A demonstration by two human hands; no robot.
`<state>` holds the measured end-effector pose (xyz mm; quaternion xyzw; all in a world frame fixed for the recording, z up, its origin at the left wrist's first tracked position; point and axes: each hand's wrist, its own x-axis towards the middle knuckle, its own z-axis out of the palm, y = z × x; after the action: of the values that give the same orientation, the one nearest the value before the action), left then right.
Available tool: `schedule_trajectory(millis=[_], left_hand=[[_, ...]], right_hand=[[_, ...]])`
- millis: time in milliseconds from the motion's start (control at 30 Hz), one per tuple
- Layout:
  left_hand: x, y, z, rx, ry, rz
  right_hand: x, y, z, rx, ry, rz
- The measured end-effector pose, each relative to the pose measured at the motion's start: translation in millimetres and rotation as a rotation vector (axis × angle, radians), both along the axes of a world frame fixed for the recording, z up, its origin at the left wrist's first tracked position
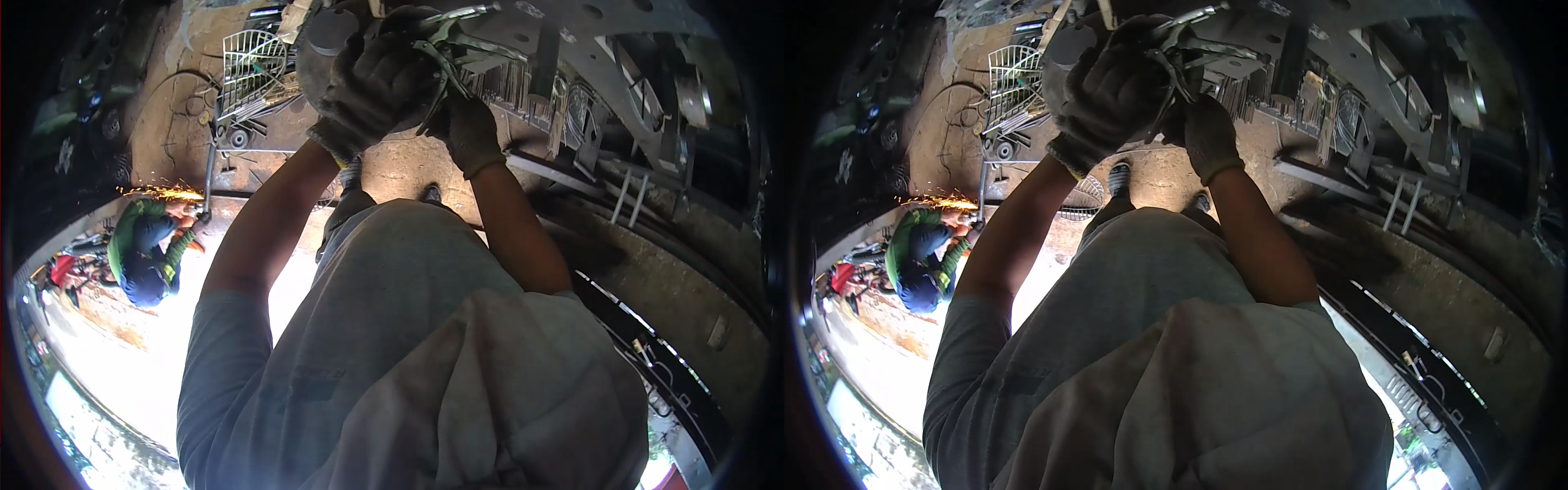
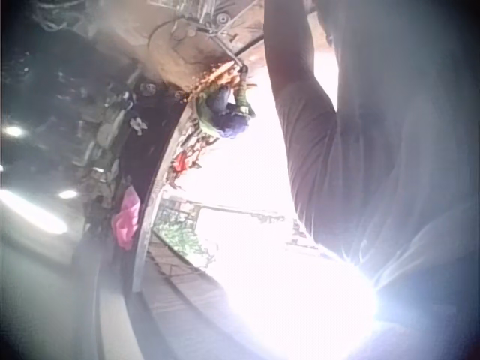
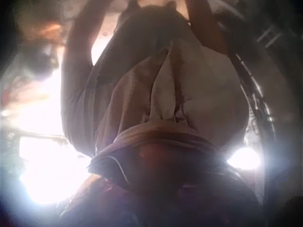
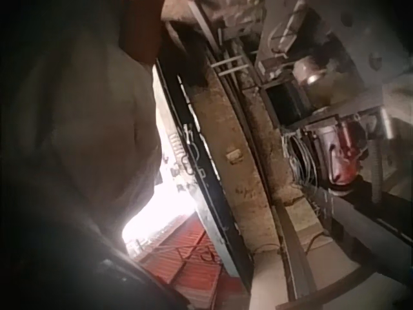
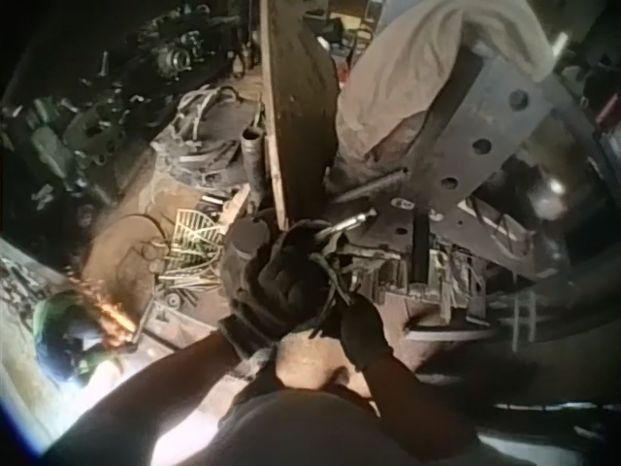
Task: The person uses pliers to twist and secure metal wires onto a large structural frame in a workshop.
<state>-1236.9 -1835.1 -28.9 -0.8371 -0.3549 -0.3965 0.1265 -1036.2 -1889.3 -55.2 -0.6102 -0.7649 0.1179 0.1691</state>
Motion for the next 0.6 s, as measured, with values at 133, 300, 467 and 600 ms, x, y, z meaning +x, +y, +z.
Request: schedule_trajectory(millis=[133, 300, 467, 600], left_hand=[[-4.5, 1.6, 5.9, -0.020, -0.046, -0.092], [-3.0, 6.2, 17.9, -0.081, -0.002, -0.185], [3.4, 1.9, 16.4, -0.081, 0.006, -0.094], [7.1, 1.0, 13.1, -0.101, -0.010, -0.031]], right_hand=[[-8.2, -2.1, -6.0, 0.096, -0.059, 0.037], [-6.6, -1.7, -85.4, -0.209, 0.774, -0.239], [0.2, -0.7, -76.4, -0.266, 0.758, -0.231], [-13.6, 1.9, 21.4, -0.207, 1.019, -0.680]])
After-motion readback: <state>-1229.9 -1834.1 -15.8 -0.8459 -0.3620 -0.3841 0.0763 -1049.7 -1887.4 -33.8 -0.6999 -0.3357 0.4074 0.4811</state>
